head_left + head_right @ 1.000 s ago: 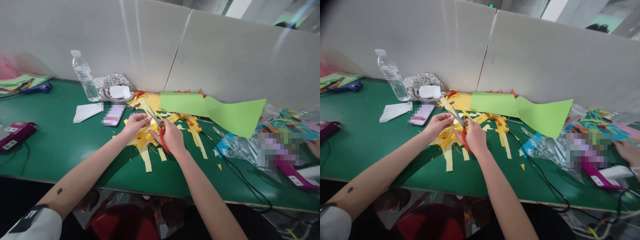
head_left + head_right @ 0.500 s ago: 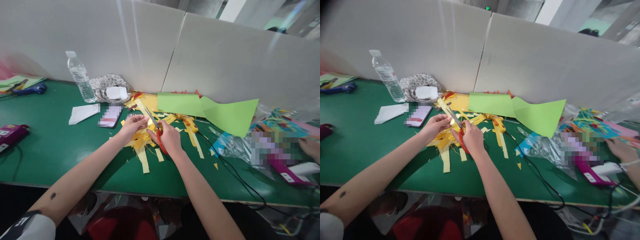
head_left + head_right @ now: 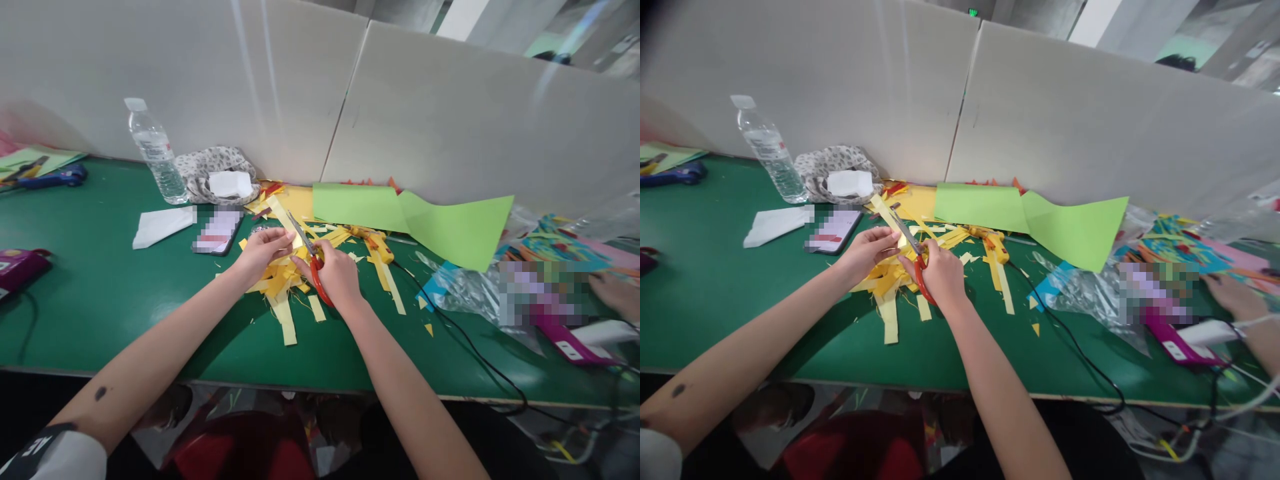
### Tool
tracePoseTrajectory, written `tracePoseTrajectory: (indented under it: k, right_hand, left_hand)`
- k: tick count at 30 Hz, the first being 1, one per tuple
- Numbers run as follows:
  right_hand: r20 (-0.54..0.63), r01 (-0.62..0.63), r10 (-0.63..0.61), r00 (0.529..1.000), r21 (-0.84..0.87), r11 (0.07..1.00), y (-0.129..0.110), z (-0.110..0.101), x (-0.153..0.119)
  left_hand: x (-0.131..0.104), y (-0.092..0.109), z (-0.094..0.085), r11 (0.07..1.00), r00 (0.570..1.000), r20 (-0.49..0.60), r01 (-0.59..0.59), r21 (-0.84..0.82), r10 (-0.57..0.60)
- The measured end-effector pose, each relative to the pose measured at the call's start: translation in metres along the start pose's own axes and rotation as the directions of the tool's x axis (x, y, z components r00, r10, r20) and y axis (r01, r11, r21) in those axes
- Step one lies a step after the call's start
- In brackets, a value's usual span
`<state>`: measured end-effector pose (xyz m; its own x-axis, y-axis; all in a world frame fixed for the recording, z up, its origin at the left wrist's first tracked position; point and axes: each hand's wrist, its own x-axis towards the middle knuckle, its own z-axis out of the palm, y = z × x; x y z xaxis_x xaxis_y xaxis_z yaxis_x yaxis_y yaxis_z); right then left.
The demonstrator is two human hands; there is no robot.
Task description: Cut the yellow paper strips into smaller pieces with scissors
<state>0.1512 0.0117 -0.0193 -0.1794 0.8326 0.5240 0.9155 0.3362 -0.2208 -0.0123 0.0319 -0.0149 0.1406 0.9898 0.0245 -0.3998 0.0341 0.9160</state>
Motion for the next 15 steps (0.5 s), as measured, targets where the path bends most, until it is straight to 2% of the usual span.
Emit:
tracePoseTrajectory:
  k: [6, 10, 13, 15]
  right_hand:
    - [-0.01, -0.027, 0.027, 1.0, 0.036, 0.999, -0.0005, 0.0003, 0.0009]
    - [-0.105, -0.084, 0.093, 0.99, 0.092, 0.992, 0.0024, -0.0012, 0.0028]
    - [-0.168, -0.115, 0.151, 0.974, 0.203, 0.972, 0.005, -0.004, 0.005]
    - [-0.137, -0.127, 0.184, 0.973, 0.345, 0.93, 0.0051, -0.0059, 0.0063]
  left_hand:
    - [-0.0005, 0.0004, 0.0013, 1.0, 1.0, -0.014, 0.012, 0.008, -0.012]
    - [-0.0007, 0.0006, 0.0017, 0.999, 0.999, -0.04, 0.018, 0.031, -0.016]
    - [-0.0004, 0.0005, 0.0013, 0.996, 0.998, -0.058, 0.001, 0.087, 0.004]
    - [-0.0001, 0.0002, 0.001, 0.991, 0.998, -0.061, -0.02, 0.129, 0.028]
